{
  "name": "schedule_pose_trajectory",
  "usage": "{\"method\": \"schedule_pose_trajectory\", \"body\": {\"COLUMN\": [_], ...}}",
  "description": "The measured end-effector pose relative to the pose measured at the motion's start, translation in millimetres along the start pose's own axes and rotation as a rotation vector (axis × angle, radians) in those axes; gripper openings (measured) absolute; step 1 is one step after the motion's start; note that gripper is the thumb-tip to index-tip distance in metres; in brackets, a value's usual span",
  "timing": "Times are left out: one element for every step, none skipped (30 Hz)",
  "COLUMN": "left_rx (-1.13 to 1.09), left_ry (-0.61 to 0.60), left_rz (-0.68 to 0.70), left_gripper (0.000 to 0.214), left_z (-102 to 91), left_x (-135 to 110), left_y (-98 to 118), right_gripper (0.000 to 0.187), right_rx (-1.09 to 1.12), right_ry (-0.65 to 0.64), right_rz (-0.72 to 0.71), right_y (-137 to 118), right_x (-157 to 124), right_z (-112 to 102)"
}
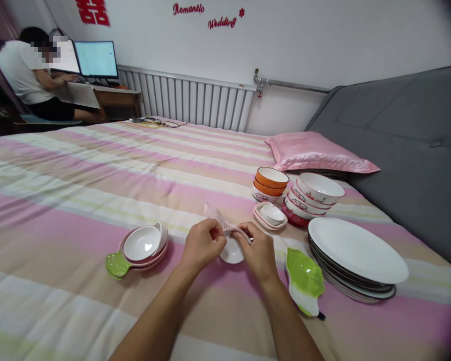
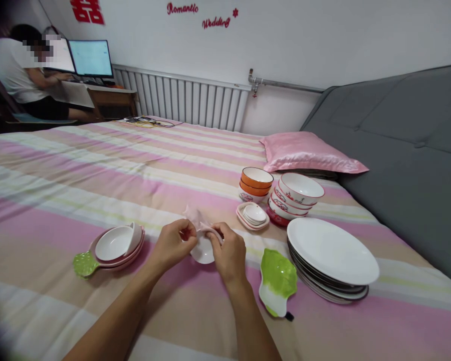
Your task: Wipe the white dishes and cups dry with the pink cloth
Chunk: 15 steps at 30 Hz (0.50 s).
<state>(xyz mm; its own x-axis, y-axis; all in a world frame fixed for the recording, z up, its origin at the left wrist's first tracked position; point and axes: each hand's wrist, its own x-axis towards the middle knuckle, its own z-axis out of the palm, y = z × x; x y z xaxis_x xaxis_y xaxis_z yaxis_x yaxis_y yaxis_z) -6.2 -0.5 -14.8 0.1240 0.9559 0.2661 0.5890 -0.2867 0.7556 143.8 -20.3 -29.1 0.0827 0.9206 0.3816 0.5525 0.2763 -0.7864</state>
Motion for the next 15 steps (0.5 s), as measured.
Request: {"method": "schedule_pose_trajectory", "body": {"left_rx": [-0.025,-0.055,-0.086,-0.116,-0.142,-0.158,-0.163,-0.158,-0.143,-0.12,-0.094,-0.069,-0.047,-0.028,-0.011], "left_ry": [0.014,0.042,0.073,0.099,0.118,0.118,0.099,0.069,0.041,0.022,0.012,0.013,0.024,0.037,0.048], "left_rz": [-0.012,-0.009,0.017,0.065,0.127,0.193,0.248,0.283,0.294,0.289,0.275,0.261,0.248,0.239,0.232], "left_gripper": [0.006,0.005,0.005,0.01,0.015,0.019,0.021,0.02,0.019,0.017,0.016,0.015,0.015,0.014,0.013], "left_z": [-0.1,-0.3,-0.5,-0.8,-1.0,-1.2,-1.1,-0.9,-0.5,-0.1,0.2,0.5,0.7,0.8,0.8], "left_x": [0.1,0.3,0.3,0.3,0.3,0.1,-0.2,-0.4,-0.7,-0.9,-0.9,-0.8,-0.7,-0.4,-0.2], "left_y": [0.4,1.1,2.1,3.3,4.4,5.4,6.0,6.2,6.0,5.4,4.6,3.6,2.5,1.4,0.5], "right_gripper": [0.013,0.013,0.013,0.013,0.013,0.013,0.013,0.013,0.013,0.012,0.012,0.011,0.01,0.01,0.01], "right_rx": [0.011,0.022,0.032,0.041,0.046,0.047,0.042,0.031,0.016,0.003,-0.006,-0.01,-0.01,-0.005,0.004], "right_ry": [0.001,0.001,0.001,0.0,-0.006,-0.016,-0.028,-0.041,-0.053,-0.057,-0.054,-0.044,-0.028,-0.007,0.014], "right_rz": [0.001,0.001,-0.001,-0.003,-0.008,-0.015,-0.023,-0.031,-0.038,-0.041,-0.042,-0.039,-0.035,-0.032,-0.03], "right_y": [0.5,0.6,0.3,-0.3,-1.0,-1.9,-2.7,-3.4,-3.9,-4.1,-4.1,-3.9,-3.5,-3.0,-2.6], "right_x": [0.0,0.0,-0.1,-0.3,-0.5,-0.7,-1.0,-1.3,-1.5,-1.8,-1.9,-2.1,-2.1,-2.1,-2.1], "right_z": [0.1,0.2,0.3,0.3,0.3,0.3,0.4,0.5,0.7,1.0,1.4,1.8,2.1,2.4,2.5]}}
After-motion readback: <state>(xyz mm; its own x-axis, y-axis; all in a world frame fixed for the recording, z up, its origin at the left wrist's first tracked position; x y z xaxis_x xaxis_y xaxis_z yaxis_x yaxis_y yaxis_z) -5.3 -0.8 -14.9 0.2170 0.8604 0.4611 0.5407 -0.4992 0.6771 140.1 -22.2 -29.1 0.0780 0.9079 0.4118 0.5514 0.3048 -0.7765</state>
